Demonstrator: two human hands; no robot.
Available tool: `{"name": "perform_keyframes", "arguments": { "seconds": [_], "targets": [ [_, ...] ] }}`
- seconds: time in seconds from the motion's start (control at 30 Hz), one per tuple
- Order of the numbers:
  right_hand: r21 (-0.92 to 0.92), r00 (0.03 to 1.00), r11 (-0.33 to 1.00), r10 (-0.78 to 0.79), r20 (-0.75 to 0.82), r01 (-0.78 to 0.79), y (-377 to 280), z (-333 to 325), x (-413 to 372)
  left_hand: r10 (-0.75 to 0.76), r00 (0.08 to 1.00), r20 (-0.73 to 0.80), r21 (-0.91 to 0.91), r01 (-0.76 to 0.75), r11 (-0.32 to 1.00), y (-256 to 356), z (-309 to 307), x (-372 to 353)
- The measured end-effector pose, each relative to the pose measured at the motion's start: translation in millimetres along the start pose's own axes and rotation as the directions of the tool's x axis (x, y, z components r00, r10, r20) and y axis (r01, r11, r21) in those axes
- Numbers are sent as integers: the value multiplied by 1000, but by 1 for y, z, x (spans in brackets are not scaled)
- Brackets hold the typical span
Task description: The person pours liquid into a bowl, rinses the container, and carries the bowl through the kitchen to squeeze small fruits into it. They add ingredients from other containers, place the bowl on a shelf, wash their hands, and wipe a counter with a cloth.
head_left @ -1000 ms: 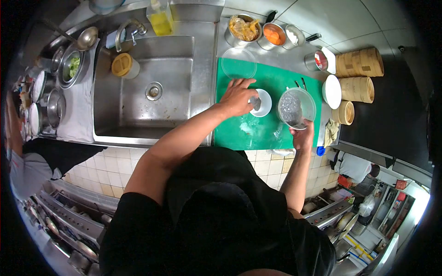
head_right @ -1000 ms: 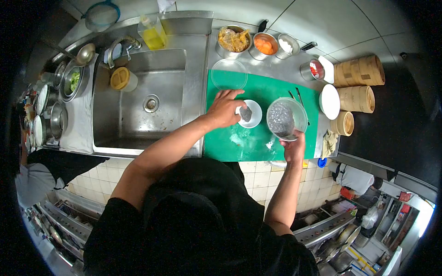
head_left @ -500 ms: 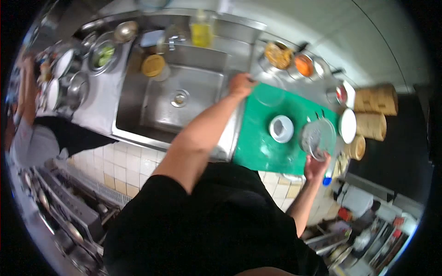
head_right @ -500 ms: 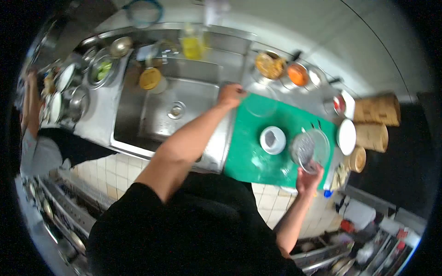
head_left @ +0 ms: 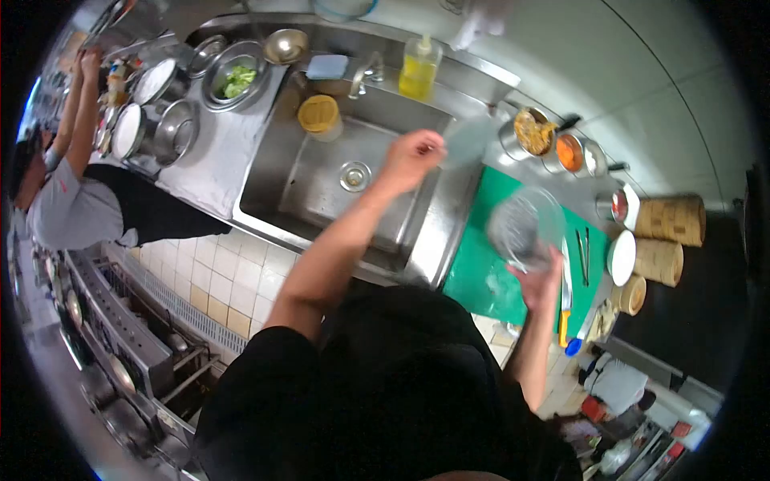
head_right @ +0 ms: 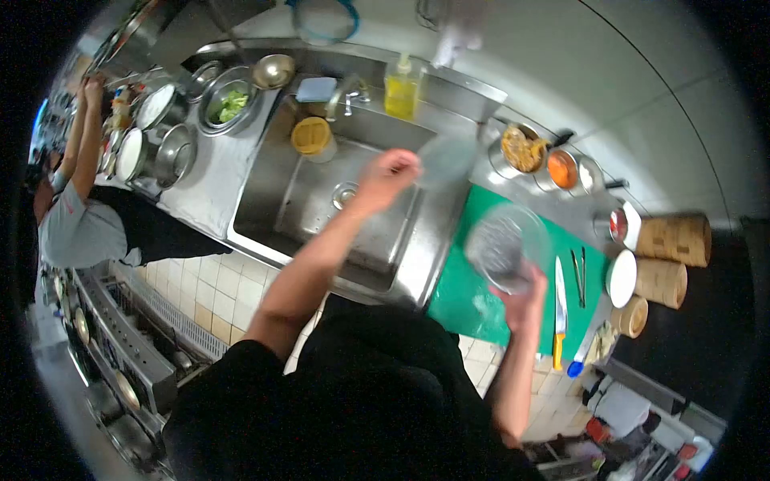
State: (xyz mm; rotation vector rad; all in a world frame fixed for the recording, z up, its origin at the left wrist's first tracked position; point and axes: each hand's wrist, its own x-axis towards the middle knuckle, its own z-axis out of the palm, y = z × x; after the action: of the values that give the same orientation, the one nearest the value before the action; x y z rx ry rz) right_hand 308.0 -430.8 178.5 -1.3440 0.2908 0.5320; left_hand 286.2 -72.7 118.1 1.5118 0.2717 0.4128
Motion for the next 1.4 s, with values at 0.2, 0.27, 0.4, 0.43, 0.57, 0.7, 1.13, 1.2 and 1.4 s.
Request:
{"name": "perform_keyframes", "arguments": {
  "seconds": [0.2,0.27,0.4,0.43,0.57,0.7,1.13,1.2,1.4],
  "targets": [
    [-19,905,979,196,378,-204,23,117,27,469,835,288,633,-533,561,134,-64,-52],
    [-31,885,976,210,415,-217,31,148,35,457,796,398,665,-593,454,141,-75,-66],
    [-33,855,972,219,470,-231,46,186,30,377,783,495,706,-615,350,139,-95,-92],
    [-25,855,974,209,475,-225,49,194,30,349,798,490,715,-598,362,140,-99,-96],
    [-45,814,980,186,550,-193,66,200,28,335,829,447,698,-558,450,142,-111,-112],
    [-57,834,983,178,522,-174,71,208,16,295,940,173,554,-340,760,143,-128,-116],
    [-107,738,940,321,593,-323,84,221,-4,-507,849,147,-278,528,803,64,-144,-123],
    [-152,726,942,329,605,-300,85,223,-4,-508,851,130,-298,523,799,62,-142,-126],
    [-306,869,938,282,407,-161,93,228,-6,-461,885,70,-351,454,819,50,-131,-132]
  ]
}}
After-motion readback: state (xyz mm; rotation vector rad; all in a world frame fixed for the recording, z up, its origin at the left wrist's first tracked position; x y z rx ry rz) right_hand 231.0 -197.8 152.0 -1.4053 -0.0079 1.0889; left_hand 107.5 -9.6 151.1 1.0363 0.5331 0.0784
